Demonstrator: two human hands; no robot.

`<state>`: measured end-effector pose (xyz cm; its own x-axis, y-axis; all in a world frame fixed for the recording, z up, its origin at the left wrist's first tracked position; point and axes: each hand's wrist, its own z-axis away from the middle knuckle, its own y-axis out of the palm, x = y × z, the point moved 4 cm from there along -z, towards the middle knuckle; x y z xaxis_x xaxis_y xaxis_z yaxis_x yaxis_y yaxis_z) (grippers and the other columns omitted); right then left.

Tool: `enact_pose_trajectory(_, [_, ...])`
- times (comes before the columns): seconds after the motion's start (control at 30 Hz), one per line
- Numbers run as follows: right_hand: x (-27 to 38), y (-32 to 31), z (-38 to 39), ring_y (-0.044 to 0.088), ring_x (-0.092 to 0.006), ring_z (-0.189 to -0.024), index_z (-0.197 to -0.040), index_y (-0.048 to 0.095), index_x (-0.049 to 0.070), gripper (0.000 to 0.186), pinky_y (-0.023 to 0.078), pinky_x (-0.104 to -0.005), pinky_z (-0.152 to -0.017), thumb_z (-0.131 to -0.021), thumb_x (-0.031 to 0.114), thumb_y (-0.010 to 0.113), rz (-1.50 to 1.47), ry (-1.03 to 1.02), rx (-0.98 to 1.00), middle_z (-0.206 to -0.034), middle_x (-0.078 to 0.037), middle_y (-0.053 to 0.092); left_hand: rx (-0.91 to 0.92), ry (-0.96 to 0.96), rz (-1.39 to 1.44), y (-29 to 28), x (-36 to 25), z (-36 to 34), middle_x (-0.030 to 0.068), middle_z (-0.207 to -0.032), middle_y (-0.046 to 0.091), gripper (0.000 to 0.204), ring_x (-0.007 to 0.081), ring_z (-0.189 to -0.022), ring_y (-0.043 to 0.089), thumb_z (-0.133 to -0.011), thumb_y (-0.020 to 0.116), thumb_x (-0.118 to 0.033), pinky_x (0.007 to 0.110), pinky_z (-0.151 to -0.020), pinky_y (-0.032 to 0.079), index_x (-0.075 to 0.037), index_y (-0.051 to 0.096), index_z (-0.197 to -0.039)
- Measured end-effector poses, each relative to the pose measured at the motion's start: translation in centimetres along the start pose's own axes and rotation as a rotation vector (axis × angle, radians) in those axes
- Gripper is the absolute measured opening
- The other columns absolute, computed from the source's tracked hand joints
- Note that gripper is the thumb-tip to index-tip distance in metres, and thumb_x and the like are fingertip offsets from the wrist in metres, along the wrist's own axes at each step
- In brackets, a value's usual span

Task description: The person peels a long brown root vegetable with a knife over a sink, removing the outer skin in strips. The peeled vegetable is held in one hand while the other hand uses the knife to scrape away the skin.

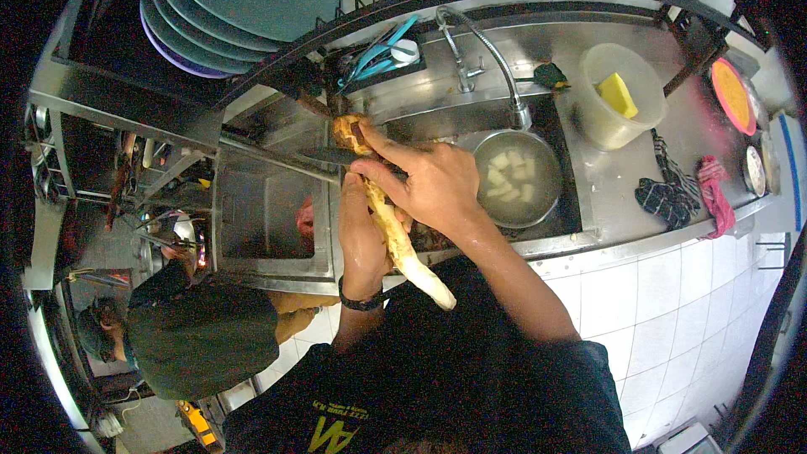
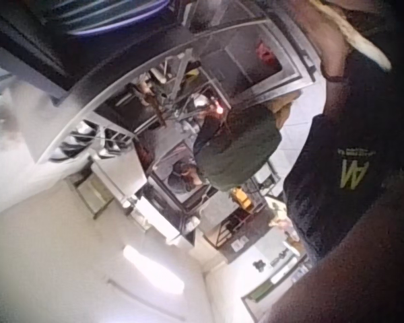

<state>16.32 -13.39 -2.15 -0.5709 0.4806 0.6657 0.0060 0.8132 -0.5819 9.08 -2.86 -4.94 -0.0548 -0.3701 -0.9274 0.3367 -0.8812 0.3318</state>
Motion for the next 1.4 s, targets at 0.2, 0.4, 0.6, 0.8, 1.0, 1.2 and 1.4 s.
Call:
enact_pose_trajectory(0.2, [0.3, 0.7, -0.2, 0.071, -0.0241, -0.057, -0.126, 0.076, 0.025, 0.042, 0.052, -0.0343, -0.052, -0.089, 0.046, 0.077, 0.048, 0.051, -0.037, -0.074, -0.008, 0.075, -0.018, -0.039, 0.024, -0.7, 0.0, -0.7, 0.0034, -0.069, 0.057, 0.044, 0.0129, -0.053, 0.053, -0.113, 0.031, -0.047, 0.027, -0.047, 0.044, -0.010, 0.054, -0.106])
enact_pose_trajectory(0.4, [-2.9, 0.5, -1.9, 0.069, -0.0307, -0.057, -0.124, 0.076, 0.030, 0.040, 0.054, -0.0407, -0.053, -0.094, 0.054, 0.067, 0.111, 0.022, -0.089, -0.069, -0.010, 0.072, 0.139, -0.282, 0.313, -2.6, -0.2, -0.1, 0.0046, -0.086, 0.059, 0.046, 0.0118, -0.052, 0.049, -0.112, 0.035, -0.048, 0.026, -0.044, 0.040, -0.006, 0.055, -0.114])
enact_pose_trajectory(0.6, [-1.1, 1.1, -0.9, 0.067, -0.0408, -0.061, -0.139, 0.066, 0.030, 0.049, 0.055, -0.0486, -0.064, -0.098, 0.057, 0.061, -0.222, 0.068, 0.124, -0.068, -0.019, 0.068, 0.085, -0.260, 0.407, -4.8, -1.0, 0.0, 0.0037, -0.086, 0.058, 0.045, 0.0132, -0.052, 0.048, -0.111, 0.040, -0.050, 0.027, -0.045, 0.040, -0.009, 0.056, -0.114])
enact_pose_trajectory(0.8, [0.9, 1.4, -0.9, 0.066, -0.0439, -0.057, -0.148, 0.056, 0.032, 0.064, 0.054, -0.0529, -0.057, -0.094, 0.066, 0.061, 0.000, -0.028, 0.110, -0.060, -0.019, 0.064, 0.075, -0.129, 0.216, -4.9, -2.3, 0.7, 0.0052, -0.085, 0.060, 0.041, 0.0150, -0.051, 0.051, -0.111, 0.039, -0.047, 0.029, -0.043, 0.041, -0.010, 0.055, -0.111])
enact_pose_trajectory(1.0, [1.4, 0.6, -1.3, 0.066, -0.0422, -0.055, -0.147, 0.058, 0.033, 0.066, 0.053, -0.0504, -0.053, -0.092, 0.069, 0.059, 0.064, -0.134, 0.146, -0.057, -0.017, 0.062, 0.023, -0.137, 0.125, -4.8, -2.7, 1.5, 0.0060, -0.087, 0.059, 0.040, 0.0142, -0.050, 0.052, -0.111, 0.041, -0.047, 0.027, -0.042, 0.041, -0.009, 0.052, -0.114])
enact_pose_trajectory(1.2, [1.9, -0.1, -1.1, 0.069, -0.0394, -0.065, -0.150, 0.056, 0.031, 0.066, 0.056, -0.0444, -0.063, -0.091, 0.059, 0.068, 0.120, -0.117, 0.187, -0.093, -0.016, 0.076, -0.003, -0.153, 0.078, -4.6, -2.8, 1.8, 0.0062, -0.087, 0.059, 0.041, 0.0138, -0.051, 0.053, -0.111, 0.040, -0.047, 0.027, -0.042, 0.042, -0.008, 0.051, -0.115])
enact_pose_trajectory(1.4, [1.4, 1.7, -0.6, 0.072, -0.0325, -0.063, -0.147, 0.059, 0.031, 0.064, 0.056, -0.0412, -0.058, -0.090, 0.058, 0.071, 0.075, -0.041, 0.142, -0.098, -0.012, 0.078, -0.054, -0.109, 0.015, -4.0, -2.4, 1.4, 0.0062, -0.086, 0.057, 0.041, 0.0139, -0.051, 0.053, -0.112, 0.038, -0.046, 0.027, -0.042, 0.042, -0.008, 0.050, -0.115])
